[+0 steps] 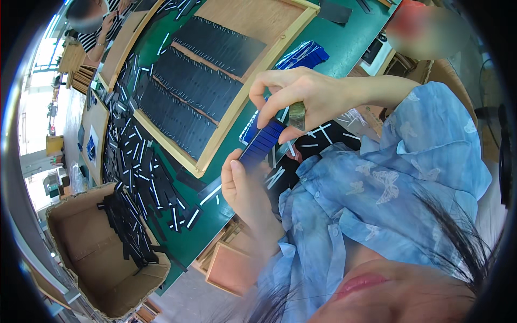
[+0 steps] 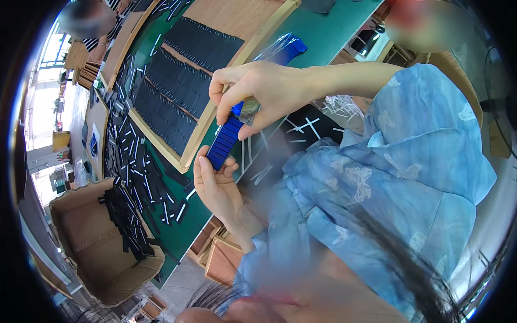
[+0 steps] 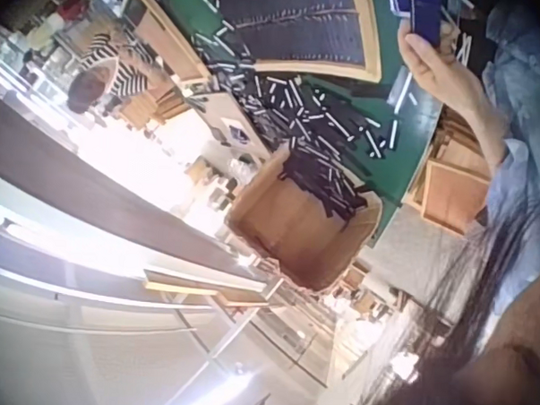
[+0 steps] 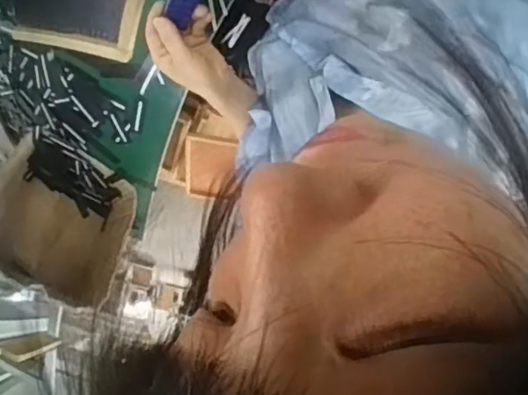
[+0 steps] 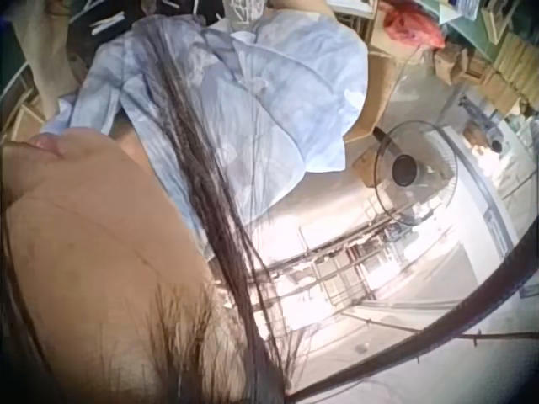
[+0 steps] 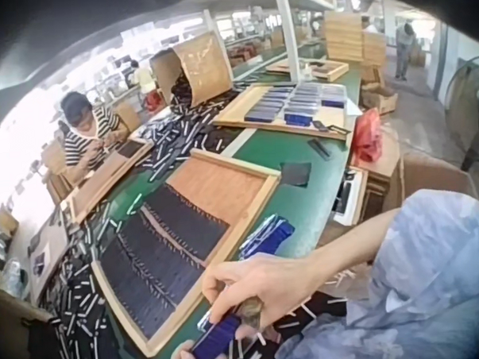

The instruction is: Inserting thin black industrial components into a slotted wooden organizer tray on a factory workbench.

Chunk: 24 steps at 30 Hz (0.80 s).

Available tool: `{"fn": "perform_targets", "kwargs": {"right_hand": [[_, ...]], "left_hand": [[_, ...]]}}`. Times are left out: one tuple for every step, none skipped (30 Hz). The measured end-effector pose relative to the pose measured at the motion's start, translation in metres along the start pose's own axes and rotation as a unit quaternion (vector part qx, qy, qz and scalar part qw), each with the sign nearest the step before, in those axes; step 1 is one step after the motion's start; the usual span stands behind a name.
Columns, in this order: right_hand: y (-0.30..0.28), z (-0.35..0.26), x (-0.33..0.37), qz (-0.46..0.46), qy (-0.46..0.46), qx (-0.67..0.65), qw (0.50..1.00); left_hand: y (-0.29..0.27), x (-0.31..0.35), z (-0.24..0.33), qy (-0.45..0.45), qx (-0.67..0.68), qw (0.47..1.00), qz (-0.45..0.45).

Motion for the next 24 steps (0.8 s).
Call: {"fn": "perform_targets", "kwargs": {"right_hand": [[0.000,-0.002,-0.001,0.000,0.000,0.000,1.000],[-0.003,0.002,-0.002,0.014,0.041,-0.009,0.999],[-0.005,0.007,-0.002,0.028,0.083,-0.018,0.996],[-0.004,0.012,-0.003,0.029,0.084,-0.019,0.996],[-0.002,0.025,-0.003,0.034,0.106,-0.009,0.994],[0.000,0.035,-0.002,0.040,0.129,0.000,0.991],[-0.001,0.033,-0.001,0.073,0.107,-0.010,0.992],[0.003,0.028,-0.002,0.072,0.108,-0.011,0.991],[0.005,0.022,-0.006,0.078,0.111,0.021,0.991],[0.005,0.018,-0.008,0.083,0.113,0.053,0.989],[-0.003,0.023,-0.007,0.092,0.122,0.078,0.985],[-0.008,0.024,-0.002,0.095,0.123,0.083,0.984],[-0.005,0.033,0.005,0.064,0.159,0.048,0.984],[0.001,0.040,0.010,0.028,0.194,0.009,0.981],[0.007,0.042,0.012,0.012,0.203,-0.033,0.979],[0.008,0.042,0.013,0.010,0.201,-0.032,0.979],[0.009,0.038,0.011,0.013,0.170,-0.074,0.983],[0.010,0.032,0.008,0.015,0.139,-0.117,0.983],[0.003,0.027,0.014,0.023,0.122,-0.115,0.986],[-0.005,0.028,0.021,0.037,0.127,-0.108,0.985],[-0.005,0.024,0.017,0.040,0.126,-0.142,0.981],[-0.006,0.021,0.014,0.044,0.126,-0.176,0.975],[-0.007,0.031,0.017,0.065,0.152,-0.283,0.945],[-0.005,0.031,0.018,0.063,0.149,-0.282,0.946]], "left_hand": [[0.001,0.001,0.001,0.000,0.000,1.000,0.001],[0.003,0.002,0.004,0.010,-0.021,1.000,0.005],[0.006,0.003,0.008,0.021,-0.041,0.999,0.010],[0.009,0.006,0.009,0.020,-0.042,0.999,0.009],[0.012,0.008,0.011,0.020,-0.068,0.997,0.010],[0.015,0.010,0.013,0.021,-0.093,0.995,0.010],[0.020,0.012,0.013,0.022,-0.095,0.995,0.010],[0.020,0.016,0.014,0.023,-0.132,0.991,0.031],[0.018,0.018,0.014,0.026,-0.169,0.984,0.052],[0.017,0.018,0.012,0.025,-0.169,0.984,0.052],[0.016,0.016,0.016,0.055,-0.172,0.982,0.059],[0.015,0.015,0.021,0.085,-0.175,0.979,0.067],[0.012,0.017,0.013,0.002,-0.138,0.990,0.036],[0.011,0.019,0.014,0.004,-0.136,0.990,0.037],[0.010,0.020,0.016,0.017,-0.146,0.988,0.036],[0.011,0.020,0.018,0.030,-0.156,0.987,0.037],[0.009,0.020,0.025,0.074,-0.185,0.977,0.080],[0.004,0.016,0.021,0.076,-0.183,0.977,0.083],[0.004,0.008,0.019,0.129,-0.250,0.955,0.096],[0.005,0.002,0.019,0.181,-0.314,0.926,0.108],[0.003,0.000,0.016,0.130,-0.259,0.953,0.082],[-0.005,-0.001,0.024,0.132,-0.259,0.953,0.089],[-0.001,-0.008,0.012,0.048,-0.142,0.989,-0.008],[0.012,-0.010,-0.001,-0.036,-0.019,0.993,-0.110]]}}
Point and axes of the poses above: each hand's wrist, its own x-axis away from the middle knuckle, its own y-axis out of the palm, z = x × y, the point moved 9 cm from there along -x, towards the middle knuckle, and after that the axes turned 5 degrees about -x, right-handed, at the moved point
